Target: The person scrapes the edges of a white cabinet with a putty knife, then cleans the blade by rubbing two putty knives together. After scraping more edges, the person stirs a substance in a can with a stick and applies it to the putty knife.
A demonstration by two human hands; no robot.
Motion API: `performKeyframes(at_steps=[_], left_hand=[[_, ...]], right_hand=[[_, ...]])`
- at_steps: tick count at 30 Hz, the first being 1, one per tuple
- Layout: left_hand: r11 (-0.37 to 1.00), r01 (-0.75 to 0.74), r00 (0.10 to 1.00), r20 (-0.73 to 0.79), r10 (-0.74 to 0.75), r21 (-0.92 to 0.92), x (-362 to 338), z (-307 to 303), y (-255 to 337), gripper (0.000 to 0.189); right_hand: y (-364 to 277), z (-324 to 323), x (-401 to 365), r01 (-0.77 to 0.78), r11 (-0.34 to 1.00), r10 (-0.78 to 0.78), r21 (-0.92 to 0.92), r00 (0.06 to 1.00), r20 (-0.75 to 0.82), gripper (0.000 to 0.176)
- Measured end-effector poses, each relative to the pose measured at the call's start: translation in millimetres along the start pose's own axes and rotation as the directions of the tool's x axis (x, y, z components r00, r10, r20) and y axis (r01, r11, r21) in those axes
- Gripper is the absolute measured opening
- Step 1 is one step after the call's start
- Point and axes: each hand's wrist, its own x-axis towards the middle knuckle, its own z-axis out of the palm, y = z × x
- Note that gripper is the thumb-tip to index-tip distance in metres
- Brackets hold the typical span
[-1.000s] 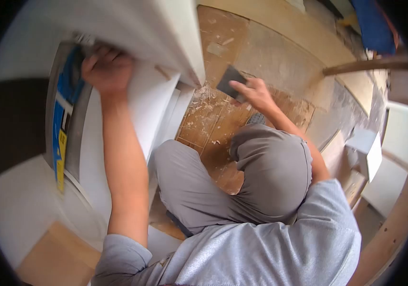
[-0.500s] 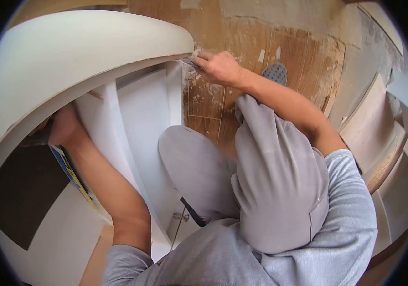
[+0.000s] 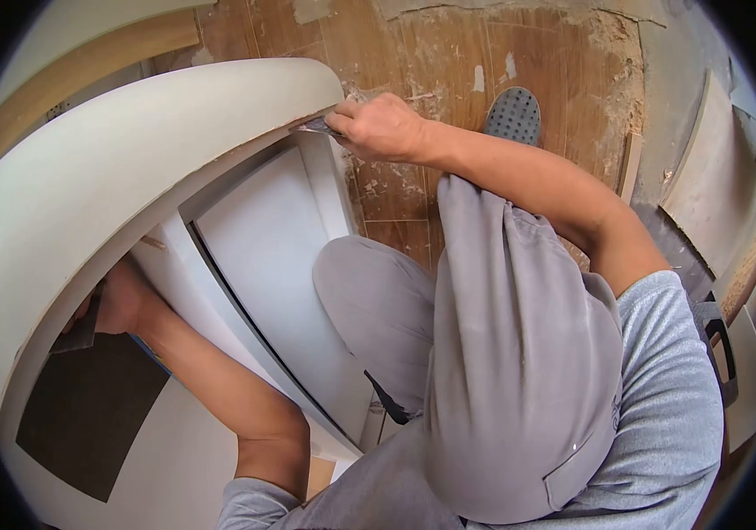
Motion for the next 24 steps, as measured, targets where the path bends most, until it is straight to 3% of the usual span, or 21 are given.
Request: performKeyframes(at_steps=[2, 5, 14, 16, 24], left_hand=[[0.981, -0.057, 0.998, -0.004, 0.059, 0.186, -0.2, -4.9, -9.5, 0.068], [0.963, -0.069, 0.997, 0.001, 0.072, 0.261, 0.2, -8.3, -14.7, 0.068], [0.951, -0.081, 0.996, -0.009, 0.087, 0.300, 1.0, -7.7, -19.1, 0.066], [0.951, -0.084, 0.996, -0.011, 0.092, 0.296, -0.2, -7.9, -19.9, 0.066], [0.950, -0.090, 0.995, -0.017, 0.100, 0.300, -0.7, -7.5, -22.1, 0.064]], right_hand=[[0.3, 3.5, -1.3, -0.002, 1.000, 0.002, -0.004, 1.000, 0.000, 0.030], [1.2, 7.6, -0.6, -0.007, 1.000, 0.008, 0.016, 0.999, -0.042, 0.031], [3.0, 13.8, -5.0, -0.027, 0.999, 0.028, 0.036, 0.999, -0.024, 0.032], [3.7, 12.6, -5.6, -0.035, 0.999, 0.035, 0.026, 0.999, 0.002, 0.042], [4.6, 10.0, -3.0, -0.029, 0.999, 0.030, 0.029, 0.999, -0.020, 0.041]])
